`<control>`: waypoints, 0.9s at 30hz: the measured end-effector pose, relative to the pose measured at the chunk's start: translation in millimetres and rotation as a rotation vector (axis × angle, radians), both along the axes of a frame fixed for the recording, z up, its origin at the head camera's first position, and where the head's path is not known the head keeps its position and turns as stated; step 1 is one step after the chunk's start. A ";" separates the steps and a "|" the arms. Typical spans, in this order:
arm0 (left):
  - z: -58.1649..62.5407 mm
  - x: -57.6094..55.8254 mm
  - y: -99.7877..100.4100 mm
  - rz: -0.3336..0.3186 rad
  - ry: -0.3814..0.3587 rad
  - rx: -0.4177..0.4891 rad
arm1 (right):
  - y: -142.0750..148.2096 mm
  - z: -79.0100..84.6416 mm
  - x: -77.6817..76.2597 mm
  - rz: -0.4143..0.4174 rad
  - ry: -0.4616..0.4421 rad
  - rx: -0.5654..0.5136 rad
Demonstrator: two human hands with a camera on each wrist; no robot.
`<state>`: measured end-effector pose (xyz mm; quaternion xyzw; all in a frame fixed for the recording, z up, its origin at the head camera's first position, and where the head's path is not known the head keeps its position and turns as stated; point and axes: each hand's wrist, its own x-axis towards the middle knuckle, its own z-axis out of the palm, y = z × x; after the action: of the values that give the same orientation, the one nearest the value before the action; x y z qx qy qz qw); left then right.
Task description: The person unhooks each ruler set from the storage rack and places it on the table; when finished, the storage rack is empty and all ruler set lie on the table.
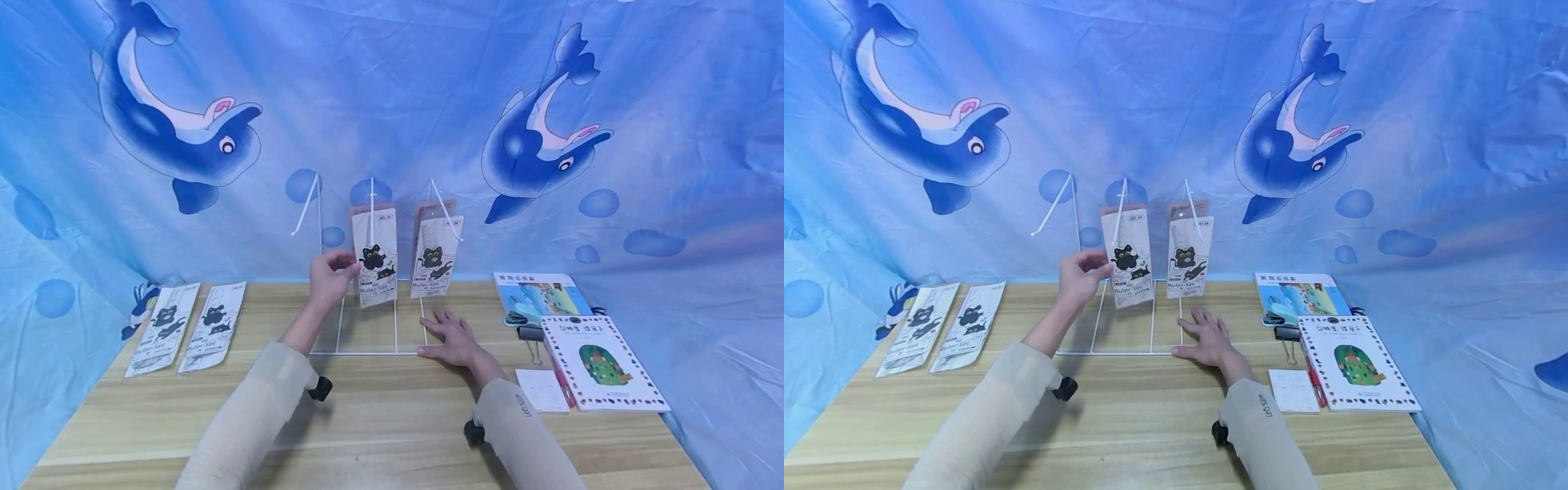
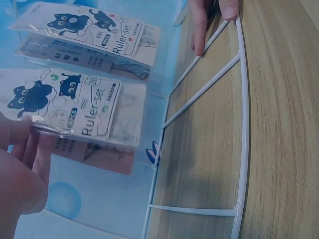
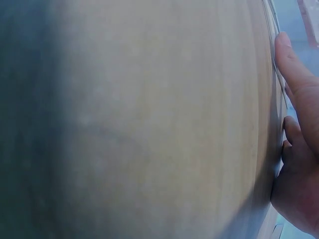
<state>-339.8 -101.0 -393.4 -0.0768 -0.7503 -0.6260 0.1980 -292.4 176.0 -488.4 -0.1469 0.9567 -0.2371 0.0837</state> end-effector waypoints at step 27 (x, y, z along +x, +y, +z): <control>10.5 28.3 -29.1 -0.200 0.126 -0.034 | -2.1 -0.8 0.4 -0.035 -0.021 -0.005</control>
<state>-311.4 -130.1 -383.0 -0.1937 -0.7356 -0.6236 0.1801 -292.0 174.0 -489.2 -0.1277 0.9575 -0.2427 0.0891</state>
